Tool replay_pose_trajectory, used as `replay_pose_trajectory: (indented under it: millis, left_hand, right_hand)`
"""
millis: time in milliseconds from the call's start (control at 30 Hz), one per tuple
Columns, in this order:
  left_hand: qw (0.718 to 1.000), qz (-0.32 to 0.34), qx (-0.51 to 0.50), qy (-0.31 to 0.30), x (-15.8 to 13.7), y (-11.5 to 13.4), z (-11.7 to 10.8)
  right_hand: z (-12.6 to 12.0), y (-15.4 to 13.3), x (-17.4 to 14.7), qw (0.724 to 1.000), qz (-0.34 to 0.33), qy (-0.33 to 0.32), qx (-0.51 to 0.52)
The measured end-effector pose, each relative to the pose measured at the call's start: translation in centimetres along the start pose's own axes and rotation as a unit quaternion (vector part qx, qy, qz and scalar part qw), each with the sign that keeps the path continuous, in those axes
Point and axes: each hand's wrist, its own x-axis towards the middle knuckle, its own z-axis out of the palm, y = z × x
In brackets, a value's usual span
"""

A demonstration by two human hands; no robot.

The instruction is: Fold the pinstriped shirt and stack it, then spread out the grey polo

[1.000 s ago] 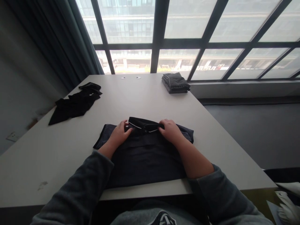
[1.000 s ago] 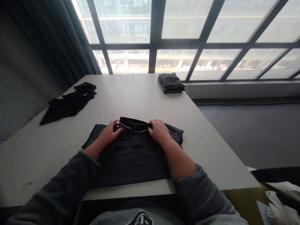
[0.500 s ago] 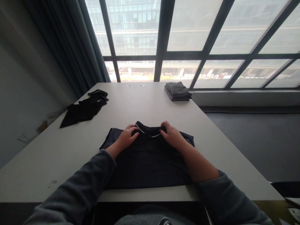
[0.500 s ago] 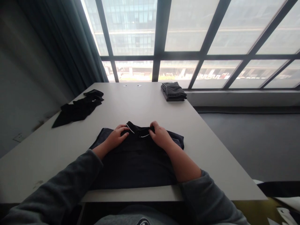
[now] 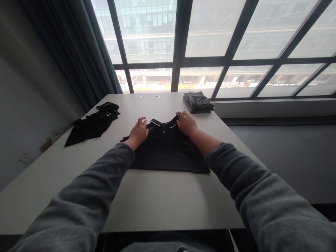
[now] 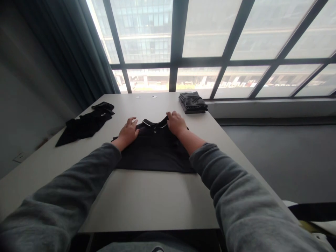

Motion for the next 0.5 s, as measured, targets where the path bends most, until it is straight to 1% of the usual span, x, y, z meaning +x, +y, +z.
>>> replay_pose_trajectory:
  millis: [33,67,167,233,300,333,400,500]
  left_hand:
    - [1.000,-0.005,0.011,-0.012,0.0,-0.2,0.6]
    - [0.999,0.002,0.017,-0.036,-0.4,-0.4,1.3]
    - [0.991,0.050,0.020,-0.125,-2.8,-1.7,2.8]
    - [0.988,0.046,0.031,-0.141,-4.6,-2.9,3.2]
    - [0.990,0.016,0.054,-0.128,-5.8,-4.3,3.1]
    - [0.990,0.001,0.067,-0.120,-6.0,-4.9,2.9]
    - [0.989,-0.029,0.092,-0.112,-5.9,-5.9,2.6]
    - [0.984,-0.052,0.124,-0.119,-4.7,-6.6,2.0]
  right_hand:
    - [0.8,-0.3,-0.2,1.000,0.002,0.007,-0.008]
    - [1.6,-0.5,-0.6,1.000,-0.004,0.001,-0.015]
    - [4.0,-0.3,-3.2,0.996,-0.059,-0.067,-0.015]
    - [5.2,0.7,-5.3,0.989,-0.095,-0.111,0.002]
    - [6.0,2.2,-7.2,0.986,-0.115,-0.121,0.024]
    - [6.2,3.0,-7.9,0.987,-0.112,-0.112,0.030]
    - [6.4,4.5,-8.6,0.993,-0.080,-0.086,0.023]
    - [6.3,5.6,-8.3,0.996,-0.021,-0.081,-0.019]
